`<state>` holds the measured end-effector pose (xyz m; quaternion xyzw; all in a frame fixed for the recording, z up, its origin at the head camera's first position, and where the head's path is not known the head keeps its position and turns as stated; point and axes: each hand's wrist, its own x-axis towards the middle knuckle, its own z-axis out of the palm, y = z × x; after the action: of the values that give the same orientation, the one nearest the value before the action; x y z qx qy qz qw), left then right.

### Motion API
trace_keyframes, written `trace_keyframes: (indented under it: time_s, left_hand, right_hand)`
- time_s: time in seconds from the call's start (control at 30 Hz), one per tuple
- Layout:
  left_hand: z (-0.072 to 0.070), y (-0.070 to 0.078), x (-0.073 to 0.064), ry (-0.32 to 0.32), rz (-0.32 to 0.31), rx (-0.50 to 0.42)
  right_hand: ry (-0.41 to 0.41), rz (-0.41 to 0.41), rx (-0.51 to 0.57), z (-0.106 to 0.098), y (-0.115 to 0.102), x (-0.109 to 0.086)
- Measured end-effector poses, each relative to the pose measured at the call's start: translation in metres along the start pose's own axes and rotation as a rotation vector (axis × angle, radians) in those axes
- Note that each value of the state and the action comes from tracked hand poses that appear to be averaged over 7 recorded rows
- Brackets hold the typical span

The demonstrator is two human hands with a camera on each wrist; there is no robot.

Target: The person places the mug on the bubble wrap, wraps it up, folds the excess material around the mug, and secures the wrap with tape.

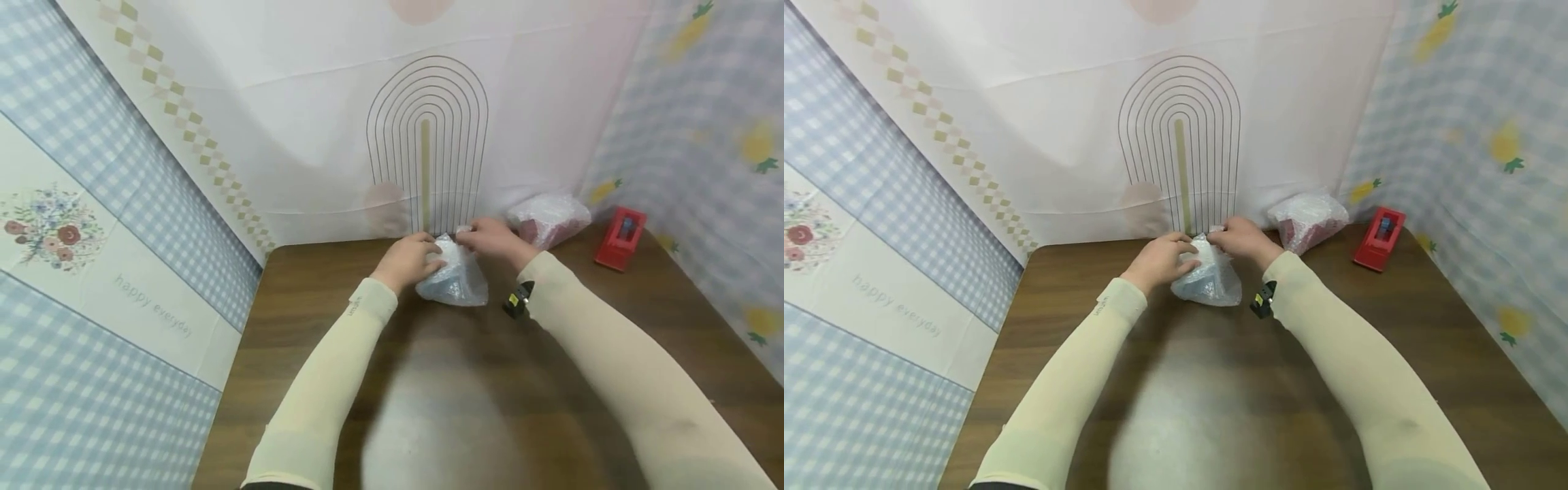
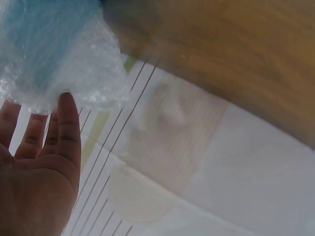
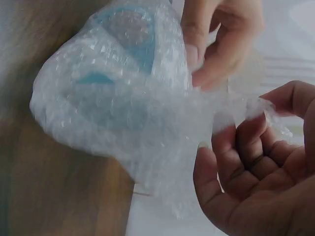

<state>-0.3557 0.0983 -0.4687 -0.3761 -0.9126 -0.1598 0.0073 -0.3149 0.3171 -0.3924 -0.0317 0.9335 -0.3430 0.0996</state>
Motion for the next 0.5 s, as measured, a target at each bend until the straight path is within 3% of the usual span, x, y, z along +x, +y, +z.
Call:
trace_keyframes:
  time_s: [0.1, 0.23, 0.33, 0.43, 0.5]
  left_hand:
    - [0.010, -0.001, 0.000, 0.039, -0.029, -0.104]
    - [0.022, -0.002, -0.003, 0.114, -0.083, -0.242]
    - [0.024, -0.002, -0.004, 0.155, -0.071, -0.253]
    - [0.023, -0.005, -0.005, 0.181, -0.041, -0.229]
    - [0.022, -0.007, -0.007, 0.198, -0.031, -0.221]
  right_hand:
    - [0.001, -0.007, -0.044, 0.013, -0.002, 0.006]
    - [-0.012, 0.002, -0.011, 0.031, 0.008, 0.010]
    - [-0.029, -0.118, -0.002, 0.037, 0.043, 0.030]
    - [-0.028, -0.239, -0.054, 0.037, 0.057, 0.041]
    - [-0.014, -0.271, -0.103, 0.039, 0.052, 0.041]
